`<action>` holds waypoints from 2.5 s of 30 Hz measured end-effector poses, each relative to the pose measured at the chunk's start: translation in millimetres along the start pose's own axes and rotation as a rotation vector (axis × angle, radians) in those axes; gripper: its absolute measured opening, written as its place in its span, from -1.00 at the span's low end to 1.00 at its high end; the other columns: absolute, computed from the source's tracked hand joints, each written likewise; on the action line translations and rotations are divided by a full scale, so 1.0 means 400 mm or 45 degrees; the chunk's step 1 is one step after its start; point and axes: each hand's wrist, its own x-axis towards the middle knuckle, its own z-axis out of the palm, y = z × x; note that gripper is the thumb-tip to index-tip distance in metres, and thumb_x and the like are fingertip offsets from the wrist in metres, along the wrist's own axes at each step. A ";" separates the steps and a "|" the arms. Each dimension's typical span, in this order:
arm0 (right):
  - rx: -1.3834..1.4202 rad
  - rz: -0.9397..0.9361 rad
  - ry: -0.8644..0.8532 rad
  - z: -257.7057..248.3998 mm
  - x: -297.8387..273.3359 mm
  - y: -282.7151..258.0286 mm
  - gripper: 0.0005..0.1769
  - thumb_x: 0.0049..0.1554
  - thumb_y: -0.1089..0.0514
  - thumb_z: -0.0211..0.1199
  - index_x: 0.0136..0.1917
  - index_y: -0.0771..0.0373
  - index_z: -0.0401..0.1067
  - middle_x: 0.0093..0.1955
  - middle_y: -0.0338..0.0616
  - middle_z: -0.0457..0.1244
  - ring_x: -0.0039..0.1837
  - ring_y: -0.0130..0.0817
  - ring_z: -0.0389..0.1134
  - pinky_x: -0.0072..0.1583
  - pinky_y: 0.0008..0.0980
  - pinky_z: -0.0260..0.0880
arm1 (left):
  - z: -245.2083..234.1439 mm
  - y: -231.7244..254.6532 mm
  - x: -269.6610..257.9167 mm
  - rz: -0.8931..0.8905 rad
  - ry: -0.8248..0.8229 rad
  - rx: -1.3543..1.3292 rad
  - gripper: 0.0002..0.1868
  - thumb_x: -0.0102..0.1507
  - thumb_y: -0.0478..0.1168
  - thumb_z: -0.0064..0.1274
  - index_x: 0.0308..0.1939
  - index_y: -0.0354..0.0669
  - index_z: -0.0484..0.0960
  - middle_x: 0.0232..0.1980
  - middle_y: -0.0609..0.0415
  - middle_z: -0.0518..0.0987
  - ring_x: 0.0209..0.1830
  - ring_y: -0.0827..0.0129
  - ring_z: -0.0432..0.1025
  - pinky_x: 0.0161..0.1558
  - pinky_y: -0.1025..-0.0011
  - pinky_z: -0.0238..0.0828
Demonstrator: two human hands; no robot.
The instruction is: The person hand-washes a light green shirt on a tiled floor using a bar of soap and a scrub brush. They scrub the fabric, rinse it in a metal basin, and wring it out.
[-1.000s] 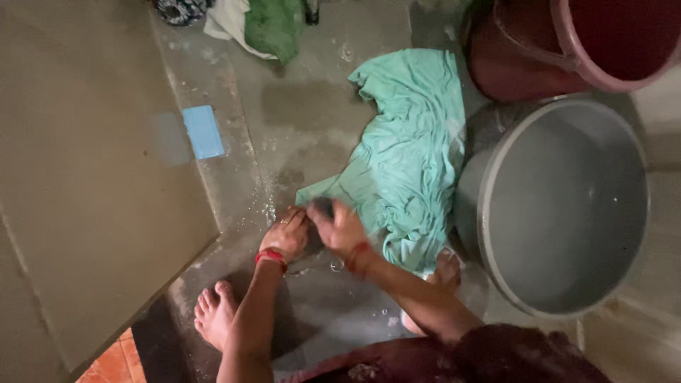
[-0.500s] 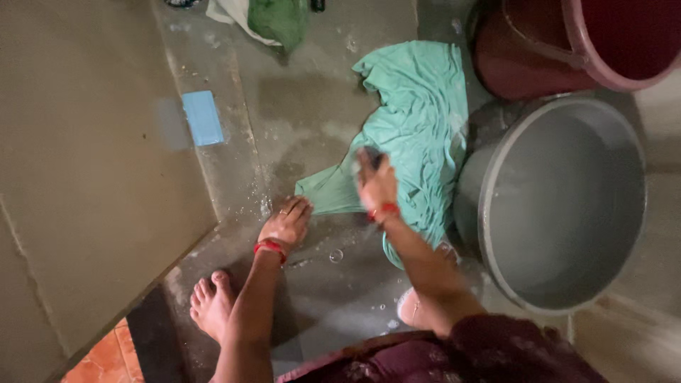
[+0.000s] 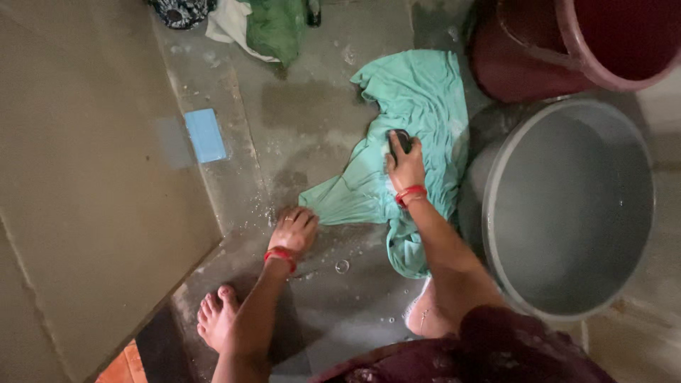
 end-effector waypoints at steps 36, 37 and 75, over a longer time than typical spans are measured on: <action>-0.010 -0.294 -0.418 -0.069 0.069 -0.452 -0.66 0.32 0.02 0.12 0.35 -0.03 0.42 0.07 0.17 0.34 0.04 0.19 0.37 0.06 0.03 0.40 | -0.047 0.058 -0.155 0.188 -0.086 0.044 -0.49 0.18 -0.11 0.02 0.15 -0.34 0.58 0.24 -0.17 0.52 0.30 0.00 0.37 0.40 0.03 0.19; 0.112 -0.313 -0.255 -0.070 0.050 -0.457 -0.69 0.29 0.01 0.18 0.28 0.01 0.46 0.09 0.17 0.34 0.05 0.21 0.37 0.07 0.03 0.40 | -0.055 0.056 -0.154 0.195 -0.081 0.035 -0.49 0.17 -0.12 0.03 0.14 -0.34 0.58 0.23 -0.16 0.52 0.30 0.00 0.37 0.39 0.03 0.20; 0.162 -0.245 0.142 -0.018 0.093 0.129 -0.34 0.08 0.16 0.46 0.43 -0.11 0.41 0.44 0.31 0.10 0.34 0.31 0.25 0.34 -0.02 0.31 | -0.080 -0.027 0.126 0.221 -0.362 -0.127 -0.90 0.04 -0.11 0.07 -0.43 0.05 0.64 -0.34 0.09 0.59 -0.20 0.11 0.47 0.00 -0.06 0.25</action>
